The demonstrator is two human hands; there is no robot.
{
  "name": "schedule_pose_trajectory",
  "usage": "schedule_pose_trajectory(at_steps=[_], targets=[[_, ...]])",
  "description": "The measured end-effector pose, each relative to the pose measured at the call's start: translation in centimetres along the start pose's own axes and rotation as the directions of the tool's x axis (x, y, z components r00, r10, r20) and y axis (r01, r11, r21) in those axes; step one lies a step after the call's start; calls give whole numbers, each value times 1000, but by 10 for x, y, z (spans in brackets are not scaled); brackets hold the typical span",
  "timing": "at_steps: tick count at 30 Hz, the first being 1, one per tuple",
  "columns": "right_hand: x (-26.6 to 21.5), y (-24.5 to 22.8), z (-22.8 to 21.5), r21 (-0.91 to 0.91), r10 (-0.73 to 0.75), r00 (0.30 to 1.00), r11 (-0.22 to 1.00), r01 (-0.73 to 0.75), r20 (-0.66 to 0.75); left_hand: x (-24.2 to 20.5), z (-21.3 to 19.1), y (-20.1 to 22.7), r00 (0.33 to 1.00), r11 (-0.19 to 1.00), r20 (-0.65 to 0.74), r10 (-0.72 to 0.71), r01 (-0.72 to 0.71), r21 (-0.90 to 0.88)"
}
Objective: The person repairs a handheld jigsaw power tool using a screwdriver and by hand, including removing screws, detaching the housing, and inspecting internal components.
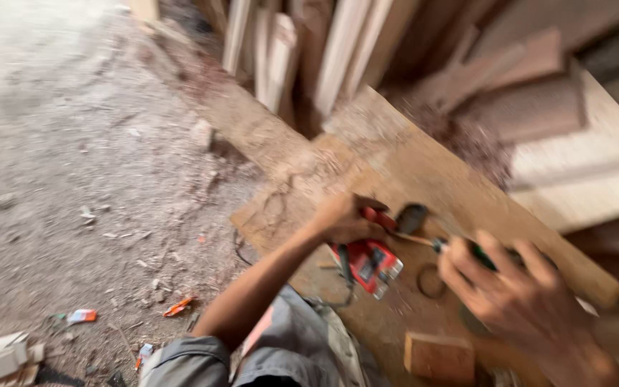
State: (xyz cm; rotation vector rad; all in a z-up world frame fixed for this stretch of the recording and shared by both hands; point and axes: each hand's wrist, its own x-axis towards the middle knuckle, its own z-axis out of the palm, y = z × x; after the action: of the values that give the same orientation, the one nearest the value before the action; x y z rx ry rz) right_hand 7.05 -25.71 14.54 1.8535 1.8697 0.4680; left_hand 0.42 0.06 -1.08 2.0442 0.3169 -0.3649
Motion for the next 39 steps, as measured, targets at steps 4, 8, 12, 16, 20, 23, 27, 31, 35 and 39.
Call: schedule_pose_trajectory(at_steps=[4, 8, 12, 16, 20, 23, 27, 31, 35, 39], targets=[[-5, -6, -5, -9, -60, 989, 998, 59, -133, -2, 1, -6, 999, 999, 42, -5, 7, -50], [-1, -11, 11, -60, -77, 955, 996, 63, -286, -3, -2, -12, 998, 993, -6, 56, -56, -100], [3, -17, 31, -144, -87, 883, 989, 22, -462, -4, -6, -8, 998, 995, -11, 68, -69, -65], [3, -14, 41, -196, -142, 873, 979, 54, -467, -6, -11, -3, 1000, 999, 17, 23, -22, -37], [2, -5, 42, -156, -148, 882, 984, 86, -447, -9, -14, -2, 999, 998, 42, -25, 27, -55], [1, -1, 36, -122, -129, 910, 989, 87, -394, -12, -16, -2, 996, 991, -3, 93, -93, -96], [5, -2, 24, -104, -96, 934, 993, 64, -345, -12, -18, -3, 999, 996, 19, 32, -30, -86], [12, -2, 9, -13, -38, 963, 999, 36, -266, -11, -16, -4, 1000, 999, 19, -4, 5, -49], [16, -3, -3, 50, 15, 981, 999, -6, -192, -12, -13, -3, 1000, 999, 5, -6, 6, -40], [18, -1, -4, 101, 28, 976, 995, -6, -214, -12, -13, -5, 1000, 996, 15, -11, 12, -87]])
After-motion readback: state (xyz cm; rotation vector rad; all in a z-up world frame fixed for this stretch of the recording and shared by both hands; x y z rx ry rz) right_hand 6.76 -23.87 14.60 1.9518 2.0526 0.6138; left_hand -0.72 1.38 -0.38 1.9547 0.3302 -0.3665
